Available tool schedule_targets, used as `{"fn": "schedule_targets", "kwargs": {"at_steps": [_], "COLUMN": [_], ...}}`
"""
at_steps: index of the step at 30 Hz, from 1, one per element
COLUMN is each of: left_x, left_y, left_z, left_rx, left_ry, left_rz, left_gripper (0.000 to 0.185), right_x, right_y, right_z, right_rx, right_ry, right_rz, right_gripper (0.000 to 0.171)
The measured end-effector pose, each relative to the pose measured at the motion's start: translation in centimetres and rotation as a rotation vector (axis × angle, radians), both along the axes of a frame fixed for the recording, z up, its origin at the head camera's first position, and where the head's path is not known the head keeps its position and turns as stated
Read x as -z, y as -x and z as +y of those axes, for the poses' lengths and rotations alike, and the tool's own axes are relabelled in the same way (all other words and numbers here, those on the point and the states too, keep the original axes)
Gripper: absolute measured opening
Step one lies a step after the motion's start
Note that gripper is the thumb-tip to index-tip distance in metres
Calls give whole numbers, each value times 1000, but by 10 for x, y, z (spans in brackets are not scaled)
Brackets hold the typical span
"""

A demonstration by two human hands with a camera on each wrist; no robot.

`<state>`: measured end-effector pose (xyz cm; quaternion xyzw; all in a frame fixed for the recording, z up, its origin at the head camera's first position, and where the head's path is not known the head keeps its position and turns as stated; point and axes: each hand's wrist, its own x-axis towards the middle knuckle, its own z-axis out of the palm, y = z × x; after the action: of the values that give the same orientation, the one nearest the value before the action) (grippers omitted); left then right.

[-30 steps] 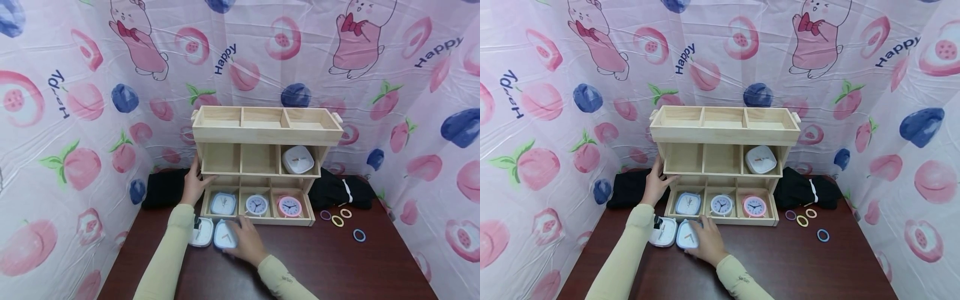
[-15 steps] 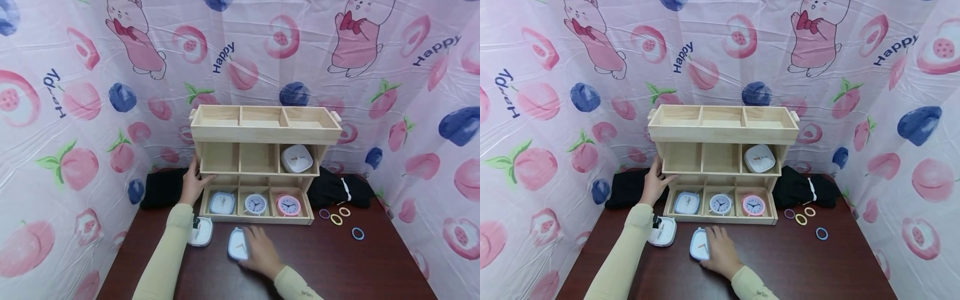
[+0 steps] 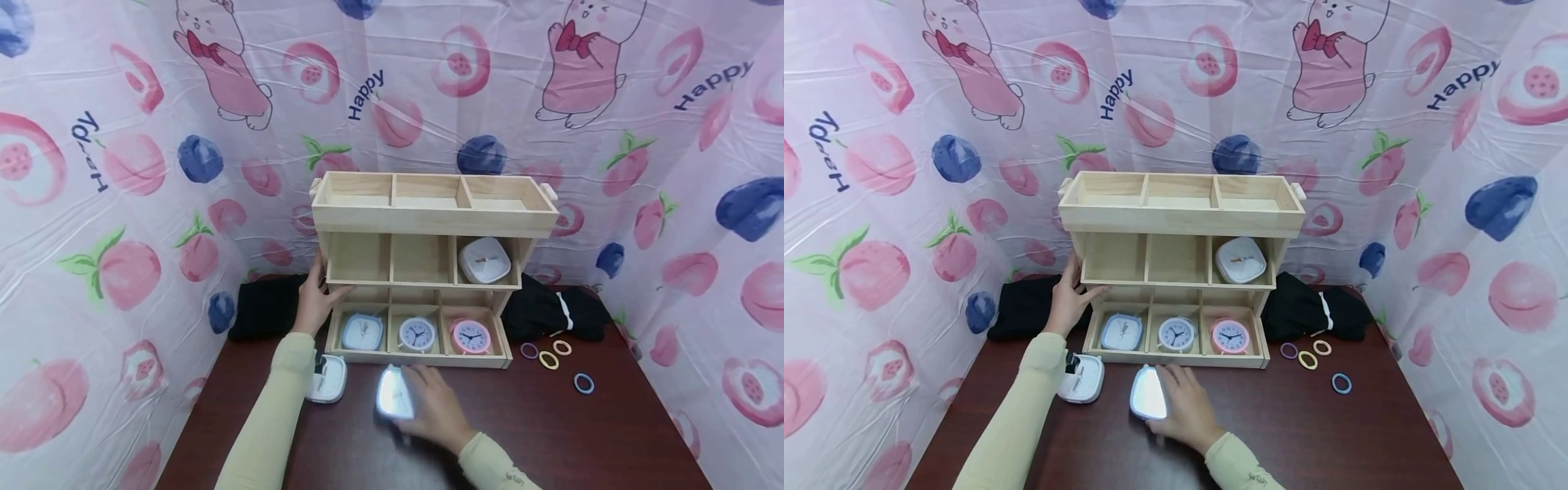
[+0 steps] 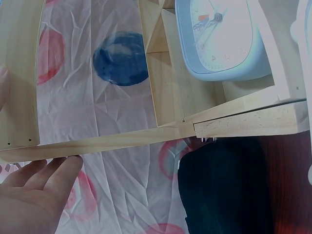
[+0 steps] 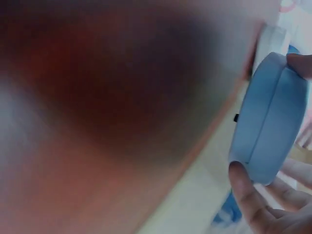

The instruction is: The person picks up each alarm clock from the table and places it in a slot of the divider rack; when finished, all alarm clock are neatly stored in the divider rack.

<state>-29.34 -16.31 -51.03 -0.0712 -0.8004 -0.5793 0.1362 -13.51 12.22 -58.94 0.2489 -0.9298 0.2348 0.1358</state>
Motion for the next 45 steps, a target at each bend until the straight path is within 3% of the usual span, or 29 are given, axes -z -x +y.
{"fn": "schedule_targets", "kwargs": {"at_steps": [6,12,21,27,32,45], "left_x": [-1,1,1,0,1,2], "left_y": [-1,-1,-3,-3,-2,2], "left_z": [0,0,1,1,2,1], "left_rx": [0,2,-4,-9,-13,-25], "left_ry": [-3,-5,0,4,12,5], "left_rz": [7,14,6,8,10,7], "left_gripper": [112,111,112,113,112,113], "right_x": [-42,-86,-131,-142,-142,-133], "right_y": [23,61,119,143,156,166], "right_z": [6,10,11,6,2,-3], "right_rx": [-10,32,171,244,288,303], "right_ry": [148,321,395,372,275,172], "right_rz": [173,337,379,353,332,314], "right_gripper": [88,68,60,59,57,47]}}
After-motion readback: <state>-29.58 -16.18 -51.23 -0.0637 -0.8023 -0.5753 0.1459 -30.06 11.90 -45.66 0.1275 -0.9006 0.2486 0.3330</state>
